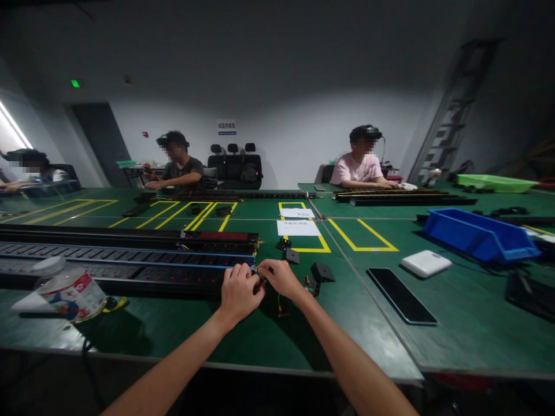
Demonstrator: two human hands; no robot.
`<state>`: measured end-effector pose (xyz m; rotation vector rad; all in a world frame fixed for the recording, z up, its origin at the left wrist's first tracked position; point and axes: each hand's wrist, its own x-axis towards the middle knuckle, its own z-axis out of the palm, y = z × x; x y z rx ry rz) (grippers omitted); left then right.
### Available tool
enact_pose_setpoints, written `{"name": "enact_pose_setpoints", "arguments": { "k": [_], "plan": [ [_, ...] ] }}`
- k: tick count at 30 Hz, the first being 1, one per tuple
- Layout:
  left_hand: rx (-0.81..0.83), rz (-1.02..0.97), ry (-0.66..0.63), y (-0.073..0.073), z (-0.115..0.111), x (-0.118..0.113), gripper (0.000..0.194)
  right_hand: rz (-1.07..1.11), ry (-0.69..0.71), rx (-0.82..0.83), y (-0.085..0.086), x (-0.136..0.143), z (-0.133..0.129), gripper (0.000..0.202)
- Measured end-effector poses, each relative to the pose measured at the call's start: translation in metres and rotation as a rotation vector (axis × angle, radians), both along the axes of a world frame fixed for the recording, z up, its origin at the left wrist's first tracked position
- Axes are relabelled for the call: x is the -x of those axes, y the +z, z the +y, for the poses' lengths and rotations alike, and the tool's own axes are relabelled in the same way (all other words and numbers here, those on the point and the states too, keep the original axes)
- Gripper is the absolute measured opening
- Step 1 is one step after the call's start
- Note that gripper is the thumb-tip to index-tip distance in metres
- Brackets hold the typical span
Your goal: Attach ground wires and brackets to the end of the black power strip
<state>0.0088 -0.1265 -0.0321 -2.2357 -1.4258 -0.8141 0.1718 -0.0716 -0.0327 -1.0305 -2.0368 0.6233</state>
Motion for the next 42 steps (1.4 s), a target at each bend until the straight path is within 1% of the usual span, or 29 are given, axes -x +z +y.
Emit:
{"name": "enact_pose_setpoints", "arguments": {
  "k": [4, 9, 13, 17, 22, 28, 42],
  "plan": [
    [0.005, -0.007, -0.002, 0.0, 0.0, 0.0, 0.013, 0.007, 0.015, 0.004, 0.0, 0.001, -0.001, 0.018],
    [0.014, -0.003, 0.012, -0.001, 0.0, 0.0, 0.013, -0.006, -0.015, -0.008, -0.001, 0.002, -0.003, 0.018],
    [0.041, 0.011, 0.036, -0.002, -0.001, -0.001, 0.014, -0.01, 0.026, -0.002, -0.003, 0.004, -0.003, 0.019],
    [0.058, 0.018, 0.046, -0.002, -0.002, -0.001, 0.015, -0.005, 0.037, 0.007, -0.005, 0.004, -0.001, 0.018],
    [0.047, 0.029, 0.047, -0.002, -0.002, -0.001, 0.015, 0.01, 0.04, 0.028, -0.009, 0.004, 0.0, 0.015],
    [0.039, 0.034, 0.04, -0.002, -0.002, -0.001, 0.015, 0.009, 0.089, 0.024, -0.012, 0.002, 0.002, 0.014],
    [0.049, 0.022, 0.037, -0.002, -0.003, -0.001, 0.014, -0.006, 0.1, 0.039, -0.012, 0.002, 0.003, 0.016]
  ]
}}
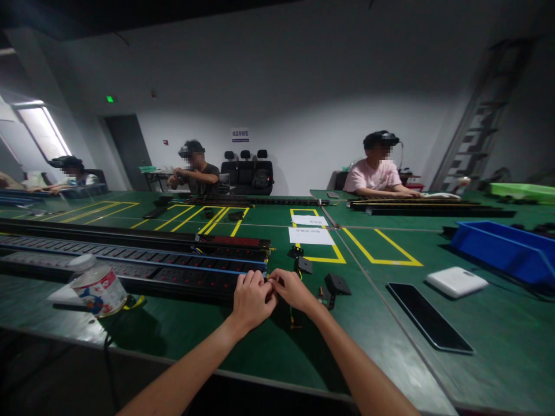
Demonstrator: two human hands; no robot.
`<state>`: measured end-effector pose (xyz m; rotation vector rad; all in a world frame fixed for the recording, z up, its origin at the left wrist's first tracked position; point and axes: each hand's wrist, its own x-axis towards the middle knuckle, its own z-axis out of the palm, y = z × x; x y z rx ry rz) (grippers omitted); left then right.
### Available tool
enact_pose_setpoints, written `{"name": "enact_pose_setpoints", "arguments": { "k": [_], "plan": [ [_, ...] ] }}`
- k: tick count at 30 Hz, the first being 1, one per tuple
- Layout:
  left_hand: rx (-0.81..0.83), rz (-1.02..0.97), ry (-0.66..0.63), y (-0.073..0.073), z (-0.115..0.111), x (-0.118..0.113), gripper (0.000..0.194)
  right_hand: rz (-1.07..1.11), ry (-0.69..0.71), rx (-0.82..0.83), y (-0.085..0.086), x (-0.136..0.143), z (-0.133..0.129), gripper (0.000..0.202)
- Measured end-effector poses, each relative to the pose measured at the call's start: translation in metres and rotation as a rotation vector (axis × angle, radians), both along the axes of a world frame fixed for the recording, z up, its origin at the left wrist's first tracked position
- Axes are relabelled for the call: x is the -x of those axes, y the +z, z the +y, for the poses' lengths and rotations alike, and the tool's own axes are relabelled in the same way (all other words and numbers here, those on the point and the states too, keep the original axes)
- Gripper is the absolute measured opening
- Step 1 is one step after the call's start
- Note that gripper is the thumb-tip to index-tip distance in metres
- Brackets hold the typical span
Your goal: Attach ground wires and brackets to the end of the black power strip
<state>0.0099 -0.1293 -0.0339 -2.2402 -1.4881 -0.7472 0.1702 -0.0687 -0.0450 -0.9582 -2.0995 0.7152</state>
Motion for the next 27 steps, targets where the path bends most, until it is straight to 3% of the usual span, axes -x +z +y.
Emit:
{"name": "enact_pose_setpoints", "arguments": {
  "k": [27],
  "plan": [
    [0.01, 0.002, -0.006, 0.0011, -0.0005, 0.0009, 0.013, -0.025, -0.004, -0.006, 0.0025, -0.0001, -0.0011, 0.017]
  ]
}}
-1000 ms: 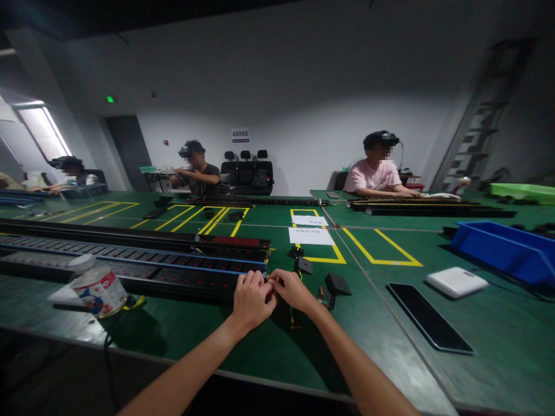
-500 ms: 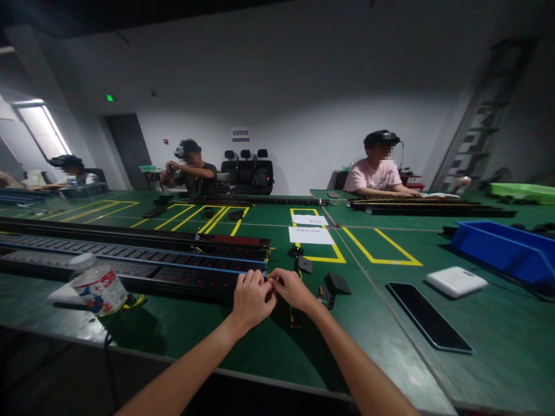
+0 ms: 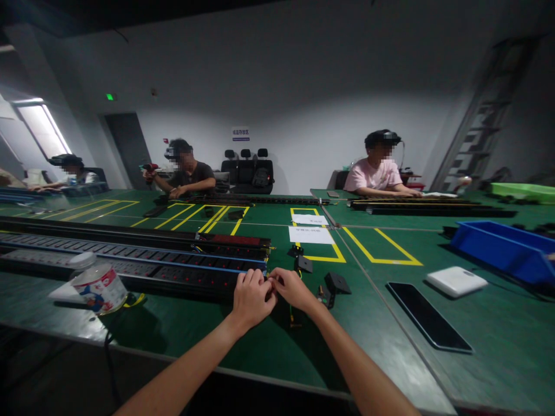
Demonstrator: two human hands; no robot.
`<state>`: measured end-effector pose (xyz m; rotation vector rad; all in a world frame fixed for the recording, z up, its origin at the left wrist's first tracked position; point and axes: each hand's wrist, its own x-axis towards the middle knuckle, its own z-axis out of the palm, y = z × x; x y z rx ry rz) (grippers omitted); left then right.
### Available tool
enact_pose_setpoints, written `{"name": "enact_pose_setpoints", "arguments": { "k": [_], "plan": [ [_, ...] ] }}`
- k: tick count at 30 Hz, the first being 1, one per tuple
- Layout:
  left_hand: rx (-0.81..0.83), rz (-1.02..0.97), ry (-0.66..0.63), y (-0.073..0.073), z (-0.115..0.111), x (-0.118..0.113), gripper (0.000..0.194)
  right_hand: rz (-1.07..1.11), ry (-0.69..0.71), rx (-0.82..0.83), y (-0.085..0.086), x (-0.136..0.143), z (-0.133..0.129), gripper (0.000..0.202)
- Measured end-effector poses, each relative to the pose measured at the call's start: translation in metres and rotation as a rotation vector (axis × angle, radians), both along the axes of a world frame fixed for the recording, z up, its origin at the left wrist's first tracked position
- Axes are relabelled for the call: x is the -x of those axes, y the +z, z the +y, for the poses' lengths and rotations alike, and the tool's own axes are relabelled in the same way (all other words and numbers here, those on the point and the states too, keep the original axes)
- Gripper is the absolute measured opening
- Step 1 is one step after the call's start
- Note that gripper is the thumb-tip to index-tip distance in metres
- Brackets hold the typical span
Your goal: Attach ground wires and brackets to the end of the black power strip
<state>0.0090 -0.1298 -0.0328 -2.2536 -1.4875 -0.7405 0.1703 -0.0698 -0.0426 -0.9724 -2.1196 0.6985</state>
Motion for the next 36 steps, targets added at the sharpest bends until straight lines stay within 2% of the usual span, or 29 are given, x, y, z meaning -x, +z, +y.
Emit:
{"name": "enact_pose_setpoints", "arguments": {
  "k": [36],
  "plan": [
    [0.006, 0.01, 0.004, -0.0009, 0.0006, -0.0014, 0.013, 0.001, -0.02, 0.012, -0.0003, 0.0012, -0.0012, 0.018]
  ]
}}
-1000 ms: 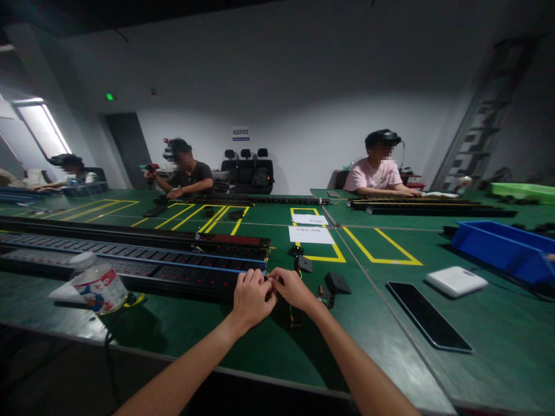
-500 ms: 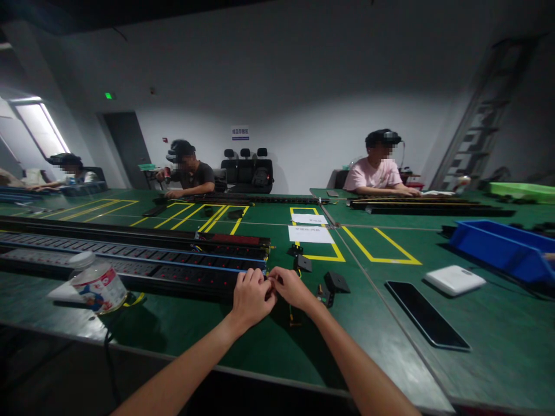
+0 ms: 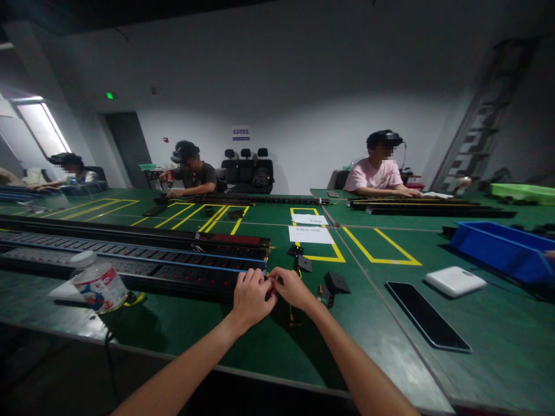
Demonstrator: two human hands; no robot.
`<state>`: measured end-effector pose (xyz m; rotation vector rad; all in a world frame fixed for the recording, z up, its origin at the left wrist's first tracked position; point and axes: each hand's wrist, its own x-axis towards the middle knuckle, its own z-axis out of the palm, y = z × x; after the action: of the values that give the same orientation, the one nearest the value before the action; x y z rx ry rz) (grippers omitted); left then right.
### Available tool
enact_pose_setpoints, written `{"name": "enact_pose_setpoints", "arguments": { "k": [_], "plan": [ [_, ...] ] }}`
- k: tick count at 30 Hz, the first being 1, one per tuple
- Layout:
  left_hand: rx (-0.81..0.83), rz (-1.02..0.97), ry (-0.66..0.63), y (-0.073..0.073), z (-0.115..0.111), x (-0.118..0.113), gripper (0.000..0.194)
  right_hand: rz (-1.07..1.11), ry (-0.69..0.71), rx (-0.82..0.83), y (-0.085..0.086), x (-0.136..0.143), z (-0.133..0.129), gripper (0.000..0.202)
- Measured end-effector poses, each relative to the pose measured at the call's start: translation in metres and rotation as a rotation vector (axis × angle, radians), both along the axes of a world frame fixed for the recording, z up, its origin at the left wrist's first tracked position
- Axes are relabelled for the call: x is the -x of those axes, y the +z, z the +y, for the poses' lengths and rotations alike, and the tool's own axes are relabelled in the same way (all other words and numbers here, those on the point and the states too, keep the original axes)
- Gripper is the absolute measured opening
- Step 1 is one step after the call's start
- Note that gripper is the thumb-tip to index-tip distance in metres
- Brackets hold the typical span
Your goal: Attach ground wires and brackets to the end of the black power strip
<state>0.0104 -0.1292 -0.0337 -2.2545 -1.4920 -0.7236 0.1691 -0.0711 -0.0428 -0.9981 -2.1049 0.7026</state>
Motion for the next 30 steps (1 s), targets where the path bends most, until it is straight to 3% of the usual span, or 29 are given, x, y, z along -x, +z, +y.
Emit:
{"name": "enact_pose_setpoints", "arguments": {
  "k": [30],
  "plan": [
    [0.001, 0.003, 0.003, -0.0018, 0.0008, -0.0004, 0.013, -0.001, 0.015, -0.011, -0.0019, -0.001, 0.0011, 0.02]
  ]
}}
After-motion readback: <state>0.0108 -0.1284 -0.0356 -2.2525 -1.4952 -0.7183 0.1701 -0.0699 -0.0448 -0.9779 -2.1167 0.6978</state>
